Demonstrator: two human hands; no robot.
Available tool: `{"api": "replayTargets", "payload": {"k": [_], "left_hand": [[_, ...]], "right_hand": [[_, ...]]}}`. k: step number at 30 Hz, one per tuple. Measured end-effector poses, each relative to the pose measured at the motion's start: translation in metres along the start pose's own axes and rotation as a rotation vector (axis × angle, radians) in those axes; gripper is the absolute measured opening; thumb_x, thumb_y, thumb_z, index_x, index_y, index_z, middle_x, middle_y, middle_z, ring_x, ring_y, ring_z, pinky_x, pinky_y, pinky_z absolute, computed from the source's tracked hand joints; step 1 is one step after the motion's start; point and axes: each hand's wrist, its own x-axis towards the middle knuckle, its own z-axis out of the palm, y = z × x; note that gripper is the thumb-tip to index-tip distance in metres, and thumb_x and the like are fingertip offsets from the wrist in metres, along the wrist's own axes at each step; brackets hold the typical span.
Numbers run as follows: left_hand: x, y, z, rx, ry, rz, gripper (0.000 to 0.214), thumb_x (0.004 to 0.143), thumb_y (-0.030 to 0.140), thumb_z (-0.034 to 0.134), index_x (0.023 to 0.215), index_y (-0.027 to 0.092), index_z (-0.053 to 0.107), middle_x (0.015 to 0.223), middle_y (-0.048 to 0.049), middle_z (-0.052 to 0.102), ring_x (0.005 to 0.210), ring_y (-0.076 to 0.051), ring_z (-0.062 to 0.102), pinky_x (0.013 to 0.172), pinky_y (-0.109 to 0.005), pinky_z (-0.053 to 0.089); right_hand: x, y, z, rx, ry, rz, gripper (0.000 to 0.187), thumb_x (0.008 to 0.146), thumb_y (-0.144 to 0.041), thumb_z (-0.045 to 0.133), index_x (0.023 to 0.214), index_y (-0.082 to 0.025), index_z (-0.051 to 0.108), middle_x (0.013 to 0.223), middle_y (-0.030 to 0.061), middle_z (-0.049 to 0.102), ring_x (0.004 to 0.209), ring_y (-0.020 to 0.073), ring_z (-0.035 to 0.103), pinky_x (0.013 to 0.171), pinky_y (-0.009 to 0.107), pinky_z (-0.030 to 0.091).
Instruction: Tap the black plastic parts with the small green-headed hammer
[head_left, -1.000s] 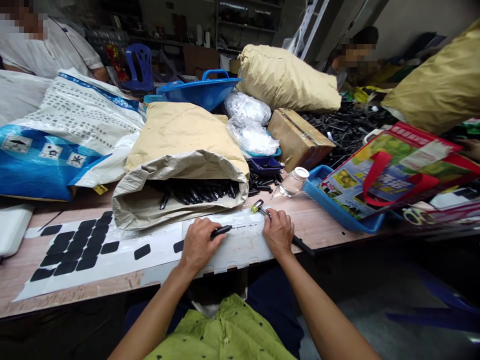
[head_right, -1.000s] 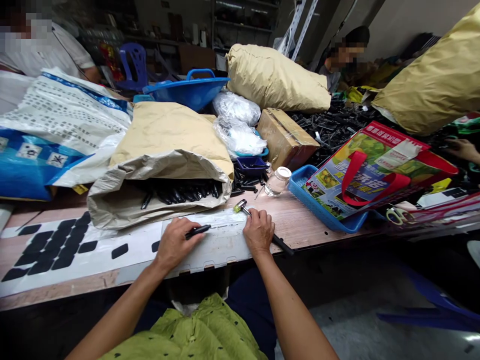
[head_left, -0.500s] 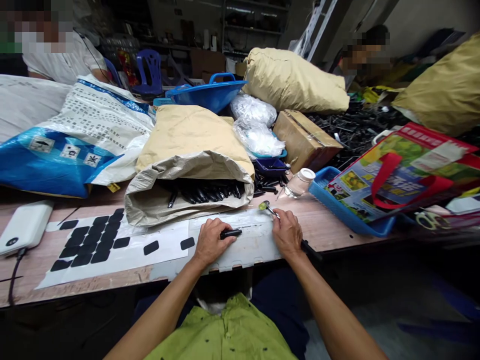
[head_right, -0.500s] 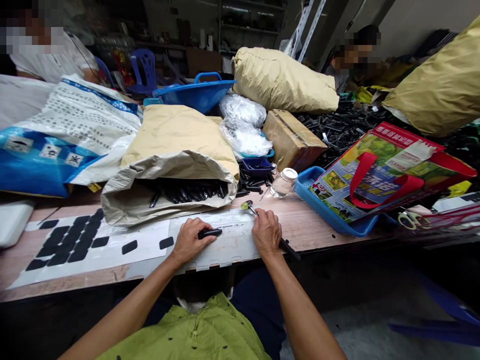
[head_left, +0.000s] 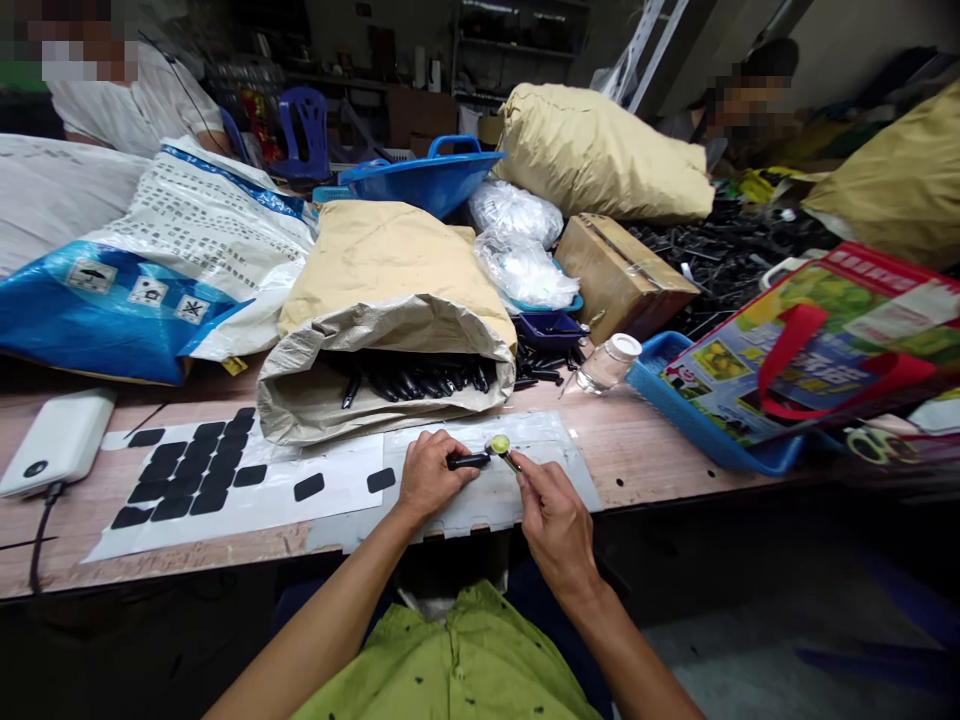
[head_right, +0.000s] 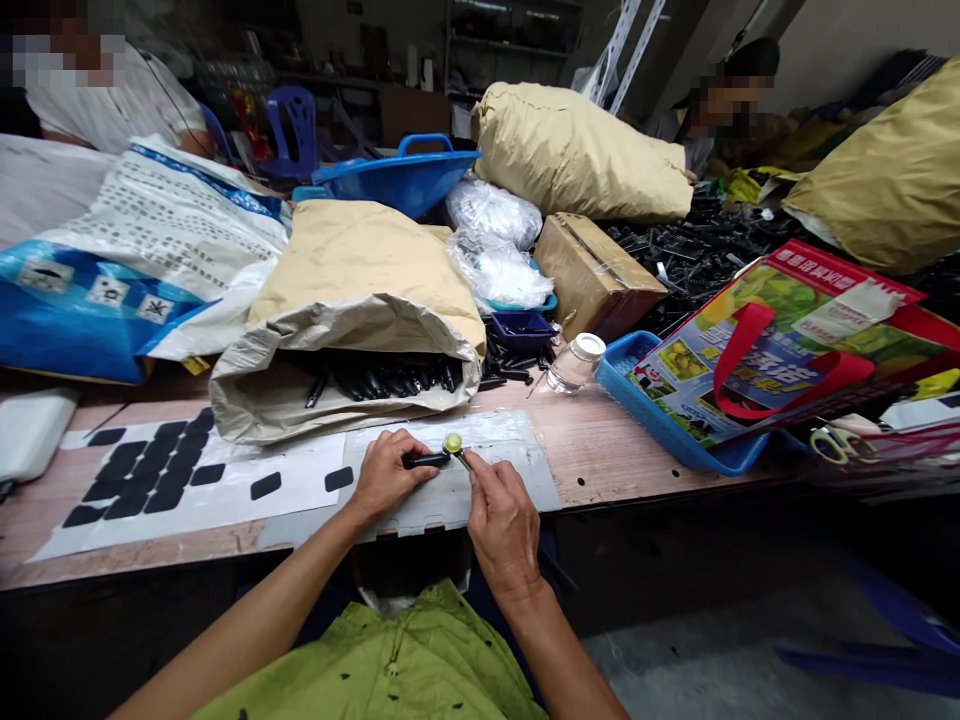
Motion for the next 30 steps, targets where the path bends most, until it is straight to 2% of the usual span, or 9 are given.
{"api": "replayTargets", "payload": {"k": [3,6,10,13,16,19,23,27,30], "left_hand": [[0.000,0.001,0.000,-0.006,0.007,-0.017,0.015,0.073,0.029,0.084,0.085,0.027,0.074,0.091,0.0005,0.070,0.097,-0.024,0.057,0.087,-0.039,0.041],[0.000,0.002,0.000,-0.005,0.012,-0.017,0.016,0.073,0.028,0.085,0.085,0.026,0.074,0.091,0.0005,0.071,0.097,-0.024,0.057,0.088,-0.039,0.040],[-0.001,0.002,0.001,-0.015,0.025,-0.006,0.017,0.074,0.027,0.084,0.086,0.026,0.073,0.092,0.0008,0.070,0.098,-0.024,0.056,0.088,-0.039,0.040],[-0.001,0.002,0.001,-0.004,0.029,0.006,0.017,0.075,0.029,0.084,0.084,0.025,0.071,0.091,0.0003,0.070,0.097,-0.024,0.056,0.087,-0.039,0.039],[-0.002,0.002,0.001,0.007,0.032,0.010,0.017,0.075,0.029,0.084,0.081,0.024,0.070,0.090,0.0003,0.069,0.096,-0.024,0.055,0.086,-0.039,0.038],[-0.001,0.003,0.000,-0.005,0.029,0.003,0.016,0.074,0.028,0.085,0.081,0.025,0.071,0.091,0.0005,0.069,0.097,-0.023,0.056,0.086,-0.039,0.038],[0.000,0.001,0.001,-0.010,0.025,0.007,0.017,0.074,0.027,0.085,0.085,0.026,0.073,0.093,-0.0001,0.070,0.099,-0.024,0.056,0.088,-0.039,0.039],[0.000,-0.001,0.002,-0.003,0.023,0.011,0.018,0.073,0.026,0.085,0.085,0.025,0.073,0.092,-0.0003,0.070,0.099,-0.025,0.055,0.089,-0.039,0.040],[-0.001,-0.001,0.003,-0.006,0.032,0.016,0.018,0.072,0.026,0.085,0.085,0.025,0.072,0.091,-0.0001,0.070,0.098,-0.024,0.055,0.088,-0.039,0.040]], "right_hand": [[0.000,-0.002,0.002,-0.057,0.020,-0.042,0.040,0.103,-0.026,0.043,0.136,-0.029,0.066,0.091,0.0051,0.065,0.089,0.0175,0.064,0.077,0.025,0.048],[0.001,-0.003,0.004,-0.086,-0.014,-0.055,0.040,0.103,-0.024,0.043,0.133,-0.028,0.068,0.089,0.0046,0.065,0.085,0.0166,0.064,0.075,0.025,0.048],[0.003,-0.009,0.005,-0.047,-0.012,-0.035,0.038,0.104,-0.027,0.044,0.133,-0.028,0.068,0.091,0.0048,0.065,0.087,0.0170,0.064,0.077,0.025,0.048],[0.001,-0.016,0.008,-0.019,-0.014,-0.074,0.039,0.104,-0.026,0.043,0.136,-0.028,0.066,0.092,0.0054,0.065,0.089,0.0172,0.064,0.081,0.026,0.049],[-0.001,-0.020,0.012,-0.049,-0.061,-0.098,0.040,0.103,-0.024,0.041,0.133,-0.028,0.068,0.089,0.0049,0.065,0.086,0.0169,0.063,0.078,0.026,0.049],[0.003,-0.019,0.011,-0.046,-0.038,-0.074,0.039,0.103,-0.026,0.042,0.133,-0.029,0.067,0.092,0.0055,0.066,0.088,0.0175,0.064,0.078,0.026,0.049],[0.021,0.004,0.004,-0.058,0.062,-0.060,0.039,0.103,-0.030,0.043,0.134,-0.027,0.066,0.101,0.0073,0.068,0.096,0.0194,0.063,0.086,0.030,0.047],[0.049,0.051,0.001,-0.249,0.131,-0.023,0.034,0.101,-0.031,0.046,0.122,-0.024,0.072,0.096,0.0071,0.066,0.094,0.0214,0.058,0.086,0.032,0.042],[0.066,0.079,0.006,-0.333,0.119,0.033,0.030,0.097,-0.027,0.051,0.117,-0.023,0.074,0.094,0.0065,0.064,0.090,0.0210,0.053,0.082,0.031,0.038]]}}
